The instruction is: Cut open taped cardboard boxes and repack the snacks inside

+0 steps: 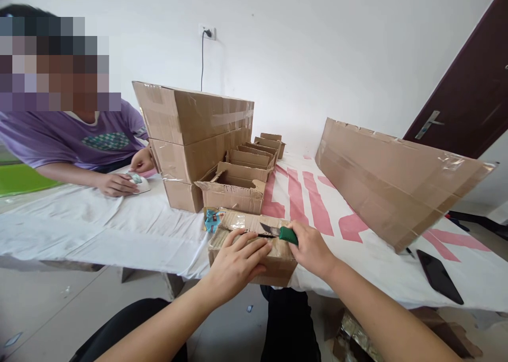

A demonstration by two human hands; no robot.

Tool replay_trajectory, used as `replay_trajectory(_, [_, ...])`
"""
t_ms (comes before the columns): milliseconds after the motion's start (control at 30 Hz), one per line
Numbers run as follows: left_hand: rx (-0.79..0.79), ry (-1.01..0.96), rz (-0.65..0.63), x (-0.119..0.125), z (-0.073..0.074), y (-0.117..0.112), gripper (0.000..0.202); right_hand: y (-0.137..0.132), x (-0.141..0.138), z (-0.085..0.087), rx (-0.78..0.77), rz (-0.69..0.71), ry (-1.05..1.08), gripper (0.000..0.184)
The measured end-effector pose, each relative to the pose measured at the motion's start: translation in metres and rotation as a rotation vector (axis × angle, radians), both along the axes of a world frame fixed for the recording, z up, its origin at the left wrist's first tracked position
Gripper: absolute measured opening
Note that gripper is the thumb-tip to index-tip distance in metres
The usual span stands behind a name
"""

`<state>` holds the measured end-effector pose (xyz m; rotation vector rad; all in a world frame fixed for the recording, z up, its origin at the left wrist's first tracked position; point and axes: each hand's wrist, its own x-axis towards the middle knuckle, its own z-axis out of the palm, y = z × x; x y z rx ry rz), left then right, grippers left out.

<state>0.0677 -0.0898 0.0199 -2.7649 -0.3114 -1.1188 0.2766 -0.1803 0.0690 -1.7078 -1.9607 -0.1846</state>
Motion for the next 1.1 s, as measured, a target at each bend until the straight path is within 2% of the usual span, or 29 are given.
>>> replay_trajectory(233, [0.023,-0.004,0.015,-0.001,0.000,-0.001,0.050,0.000,-0.006,-0.002,0.108,-0.168,0.144,0.002])
replay_trajectory(367, [0.025,0.008,0.051,-0.002,0.001,-0.003,0.053,0.000,-0.008,0.000,0.127,-0.249,0.264,0.008])
replay_trajectory(667, [-0.019,-0.023,0.173,0.001,0.000,-0.007,0.078,0.002,-0.006,0.002,0.220,-0.243,0.561,0.014])
replay_trajectory(933, [-0.026,-0.097,0.179,0.002,0.000,-0.011,0.069,-0.001,-0.010,0.000,0.189,-0.240,1.054,0.028])
replay_trajectory(1100, [-0.001,-0.101,0.170,0.001,-0.005,-0.011,0.064,0.001,-0.014,0.001,0.240,-0.258,1.208,0.029])
